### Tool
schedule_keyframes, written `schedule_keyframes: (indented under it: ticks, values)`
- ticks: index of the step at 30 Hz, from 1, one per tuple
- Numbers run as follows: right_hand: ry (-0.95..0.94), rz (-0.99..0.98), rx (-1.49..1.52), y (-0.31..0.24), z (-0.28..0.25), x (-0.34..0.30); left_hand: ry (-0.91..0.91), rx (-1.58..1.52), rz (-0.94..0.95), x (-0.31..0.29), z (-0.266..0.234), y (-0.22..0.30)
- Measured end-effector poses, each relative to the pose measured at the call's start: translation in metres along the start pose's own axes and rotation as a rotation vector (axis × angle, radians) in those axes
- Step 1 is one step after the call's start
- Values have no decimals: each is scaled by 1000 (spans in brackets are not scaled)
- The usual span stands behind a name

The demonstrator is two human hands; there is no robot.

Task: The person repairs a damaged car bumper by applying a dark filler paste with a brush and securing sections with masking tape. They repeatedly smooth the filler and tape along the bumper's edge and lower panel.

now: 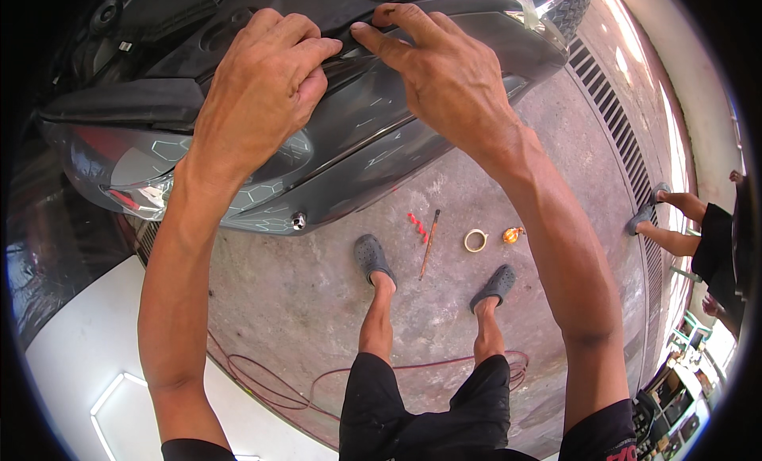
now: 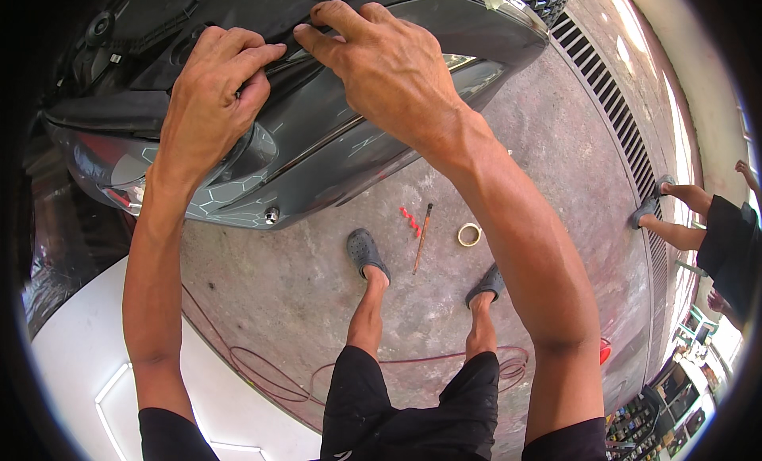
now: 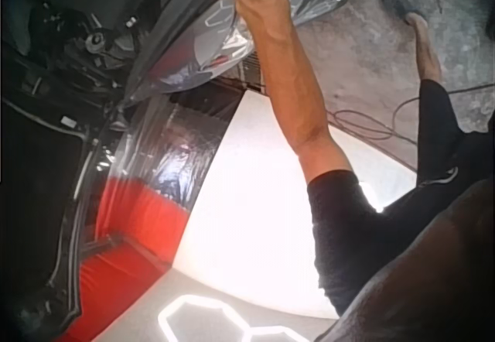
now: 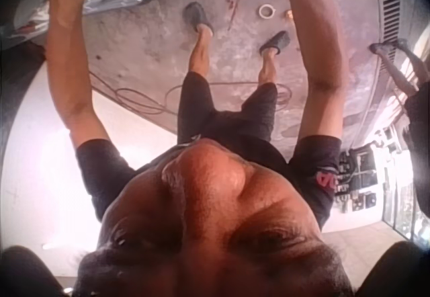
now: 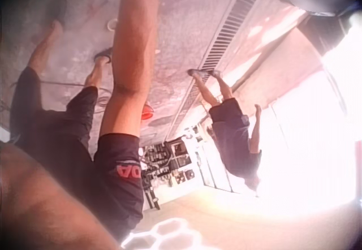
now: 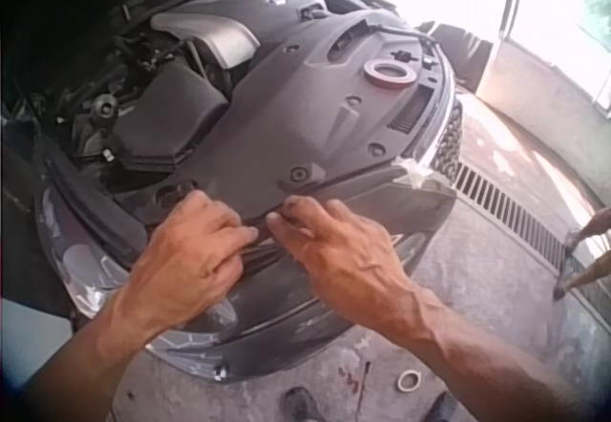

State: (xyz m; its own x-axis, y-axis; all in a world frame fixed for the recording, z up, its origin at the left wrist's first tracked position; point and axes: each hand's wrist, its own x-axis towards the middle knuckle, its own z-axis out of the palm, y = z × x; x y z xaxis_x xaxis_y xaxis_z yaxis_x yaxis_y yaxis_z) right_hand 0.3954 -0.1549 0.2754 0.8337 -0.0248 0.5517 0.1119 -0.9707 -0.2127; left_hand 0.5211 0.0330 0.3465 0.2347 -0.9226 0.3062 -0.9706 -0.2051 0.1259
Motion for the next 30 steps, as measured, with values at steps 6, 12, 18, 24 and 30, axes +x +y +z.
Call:
schedule_keyframes:
  ticks: [6,12,18,24,30]
  values:
    - [-23,-11,-3,2,-1,-2,1,13,14,0,1,1]
    - [-44,-9,-18,0,-4,-3,20,24,-1,3,2,5]
    - [-44,-9,-24,-1,-3,-4,2,65,20,1,2,7]
    - [-55,-1,-45,-2,-2,-4,-1,94,11,1,3,10]
    - [-82,9,-34,-4,-4,-4,-4,95,-14,1,2,12]
